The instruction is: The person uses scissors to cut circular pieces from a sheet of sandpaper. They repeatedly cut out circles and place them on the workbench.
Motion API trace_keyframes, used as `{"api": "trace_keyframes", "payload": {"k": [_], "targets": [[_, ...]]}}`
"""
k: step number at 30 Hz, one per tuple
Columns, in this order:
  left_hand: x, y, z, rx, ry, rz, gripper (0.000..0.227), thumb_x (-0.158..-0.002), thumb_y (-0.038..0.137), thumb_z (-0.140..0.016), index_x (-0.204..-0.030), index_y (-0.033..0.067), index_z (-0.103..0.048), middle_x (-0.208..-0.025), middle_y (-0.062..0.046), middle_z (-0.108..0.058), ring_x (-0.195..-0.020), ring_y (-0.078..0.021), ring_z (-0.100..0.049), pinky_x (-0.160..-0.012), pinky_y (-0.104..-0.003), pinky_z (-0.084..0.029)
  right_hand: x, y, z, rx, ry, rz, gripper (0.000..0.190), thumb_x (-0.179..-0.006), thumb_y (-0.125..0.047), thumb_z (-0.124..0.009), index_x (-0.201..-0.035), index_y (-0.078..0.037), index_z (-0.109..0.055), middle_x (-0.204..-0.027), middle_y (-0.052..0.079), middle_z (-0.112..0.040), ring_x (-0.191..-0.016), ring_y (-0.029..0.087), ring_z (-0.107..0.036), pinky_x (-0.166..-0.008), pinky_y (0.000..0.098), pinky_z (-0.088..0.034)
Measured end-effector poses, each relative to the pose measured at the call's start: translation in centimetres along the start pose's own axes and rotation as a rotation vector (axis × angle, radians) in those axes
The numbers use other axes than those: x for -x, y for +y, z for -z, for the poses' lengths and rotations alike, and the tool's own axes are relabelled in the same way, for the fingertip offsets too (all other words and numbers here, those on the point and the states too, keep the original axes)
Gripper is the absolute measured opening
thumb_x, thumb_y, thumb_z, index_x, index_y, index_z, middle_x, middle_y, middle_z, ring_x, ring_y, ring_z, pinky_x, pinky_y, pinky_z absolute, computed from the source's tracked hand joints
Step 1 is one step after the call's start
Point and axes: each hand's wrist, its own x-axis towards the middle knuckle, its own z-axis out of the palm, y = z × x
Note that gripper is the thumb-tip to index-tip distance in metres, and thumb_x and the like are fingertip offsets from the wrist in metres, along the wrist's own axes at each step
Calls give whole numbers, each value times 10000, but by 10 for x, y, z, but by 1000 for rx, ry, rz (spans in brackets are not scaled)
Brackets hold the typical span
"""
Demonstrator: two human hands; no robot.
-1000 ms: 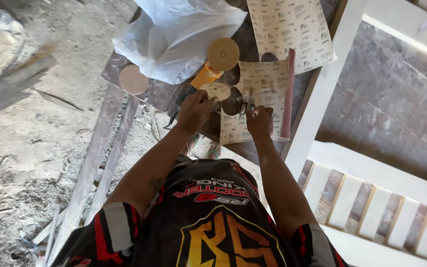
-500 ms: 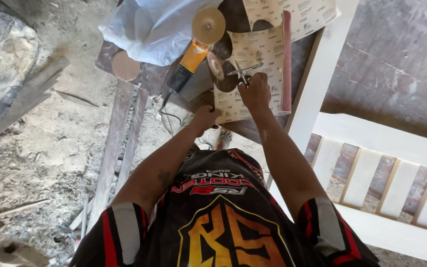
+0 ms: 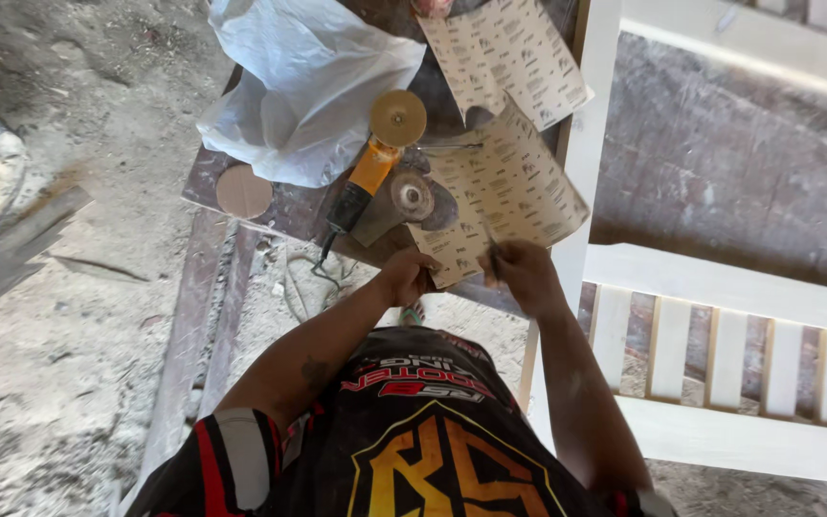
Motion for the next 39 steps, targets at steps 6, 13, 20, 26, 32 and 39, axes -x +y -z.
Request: {"api": "trace_keyframes", "payload": {"k": [6, 13, 20, 26, 32, 39], "targets": [[38, 25, -47, 274, -286, 34, 373, -887, 95, -573, -1214, -85, -562, -1105, -184, -688, -985, -298, -690, -841, -377, -613, 114, -23, -23, -678, 206, 277, 467, -970, -437, -659, -1125, 4, -679, -1011, 97, -716, -855, 195, -700, -715, 403, -618], [94, 12, -126, 19, -478, -171, 286, -913, 19, -661, -1174, -39, -557, -1014, -146, -692, -907, -272, -695, -779, -428, -598, 148, -48, -52, -674, 694, 145, 513, -987, -455, -652, -1188, 15, -604, -1109, 99, -666, -981, 225, -677, -755, 432, -588], [125, -26, -143, -293, -285, -307, 323, -886, 30, -643, -1184, -14, -526, -1044, -153, -663, -893, -255, -703, -743, -399, -620, 143, -42, -51, -710, 726, 255, 436, -1027, -218, -689, -1230, 160, -608, -1069, 189, -670, -955, 285, -680, -829, 438, -600], [121, -13, -120, -262, -232, -140, 299, -964, 113, -606, -1212, -25, -510, -1125, -201, -616, -930, -263, -695, -747, -389, -643, 108, 21, -53, -1134, 522, 105, 333, -1022, -151, -556, -1196, 129, -602, -1034, 201, -678, -908, 258, -711, -767, 377, -624], [147, 8, -107, -881, -171, -342, 285, -1000, 120, -571, -1245, -25, -556, -1235, -137, -612, -1077, -218, -703, -836, -327, -619, 112, 34, -57, -1159, 205, -132, 332, -960, -219, -575, -1139, 57, -622, -1024, 168, -683, -892, 254, -715, -755, 408, -601], [182, 15, -108, -183, 25, -532, 149, -1060, 21, -631, -1206, -6, -641, -1038, -112, -682, -920, -205, -642, -675, -306, -490, 125, 37, -32, -656, -39, 113, 465, -974, -410, -711, -1060, 43, -654, -866, 218, -701, -772, 260, -687, -701, 381, -547]]}}
